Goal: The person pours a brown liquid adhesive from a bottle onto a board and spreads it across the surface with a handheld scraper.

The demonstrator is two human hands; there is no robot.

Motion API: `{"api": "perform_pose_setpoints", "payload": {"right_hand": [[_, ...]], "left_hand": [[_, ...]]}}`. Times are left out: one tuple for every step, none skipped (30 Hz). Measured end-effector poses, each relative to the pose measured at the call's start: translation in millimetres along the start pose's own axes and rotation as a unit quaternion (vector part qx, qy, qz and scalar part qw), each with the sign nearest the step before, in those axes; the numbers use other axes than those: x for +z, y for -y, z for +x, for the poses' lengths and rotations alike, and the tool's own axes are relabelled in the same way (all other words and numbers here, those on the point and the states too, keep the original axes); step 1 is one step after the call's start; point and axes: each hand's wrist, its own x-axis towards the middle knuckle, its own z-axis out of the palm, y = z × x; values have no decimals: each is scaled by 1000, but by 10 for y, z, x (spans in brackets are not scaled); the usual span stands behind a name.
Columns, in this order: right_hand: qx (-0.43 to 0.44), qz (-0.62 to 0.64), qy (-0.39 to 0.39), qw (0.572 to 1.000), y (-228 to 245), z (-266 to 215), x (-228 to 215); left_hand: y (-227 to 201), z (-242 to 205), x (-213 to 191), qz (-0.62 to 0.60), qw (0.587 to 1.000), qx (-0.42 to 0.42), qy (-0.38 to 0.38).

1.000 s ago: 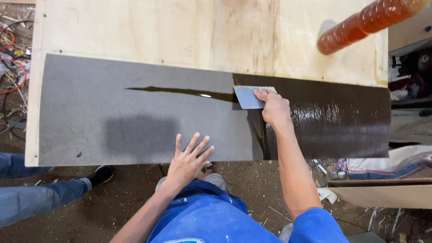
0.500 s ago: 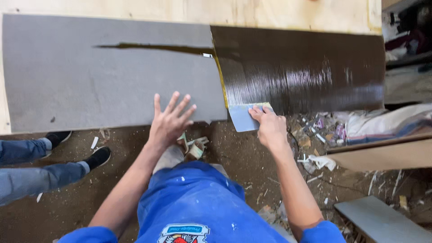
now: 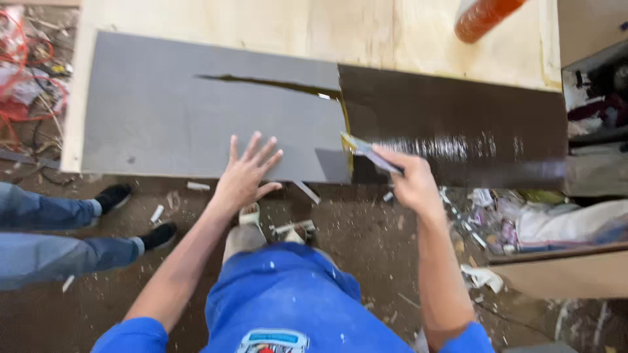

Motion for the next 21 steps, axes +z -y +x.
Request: {"api": "perform_pose_setpoints", "payload": {"right_hand": [[-47, -29, -37, 998, 5, 227, 73], [-93, -58, -74, 991, 18, 467, 143], [-94, -58, -76, 991, 23, 655, 238], [-115, -85, -105, 984, 27, 853, 337], [-135, -113, -131, 976, 20, 1061, 421], [-138, -115, -131, 975, 25, 1223, 511], [-140, -158, -150, 966, 33, 1388, 611], [-142, -202, -169, 954, 42, 1552, 715], [-146, -201, -167, 954, 33, 1679, 789], [-100, -281, -169, 940, 21, 1806, 861], [-50, -357, -169, 917, -4, 1907, 943], [-51, -355, -168, 918, -65, 2022, 988], [-45, -355, -170, 918, -132, 2125, 1027], [-39, -355, -172, 918, -201, 2224, 1064], [-39, -355, -172, 918, -242, 2271, 1081], [-42, -364, -167, 916, -285, 2316, 1095], [-43, -373, -162, 913, -339, 2353, 1105], [-42, -373, -163, 913, -349, 2367, 1059], [-65, -342, -172, 921, -354, 2385, 1008], [-88, -311, -182, 929, -361, 2402, 961], [-87, -312, -178, 929, -284, 2442, 928]], "left_hand": [[53, 8, 70, 32, 999, 13, 12], [118, 26, 144, 63, 997, 26, 23], [109, 11, 103, 65, 997, 27, 22], [107, -1, 71, 49, 998, 26, 22], [80, -9, 54, 30, 999, 22, 23], [83, 14, 40, 30, 999, 21, 21], [87, 24, 26, 24, 998, 14, 53], [89, 33, 14, 18, 996, 8, 84], [107, 39, -15, 20, 996, 4, 83], [119, 47, -42, 8, 997, 11, 73], [125, 43, -70, -5, 998, 20, 64], [138, 49, -95, -3, 998, 18, 65], [139, 55, -115, -13, 997, 14, 74], [135, 61, -136, -23, 996, 10, 83], [141, 81, -176, -22, 996, 11, 83], [144, 101, -217, -34, 992, 3, 120], [142, 125, -250, -46, 987, -4, 155], [157, 146, -317, -45, 987, -2, 155], [162, 163, -384, -54, 982, -6, 183], [166, 178, -448, -62, 976, -10, 210], [181, 154, -357, -65, 975, -11, 211]]}}
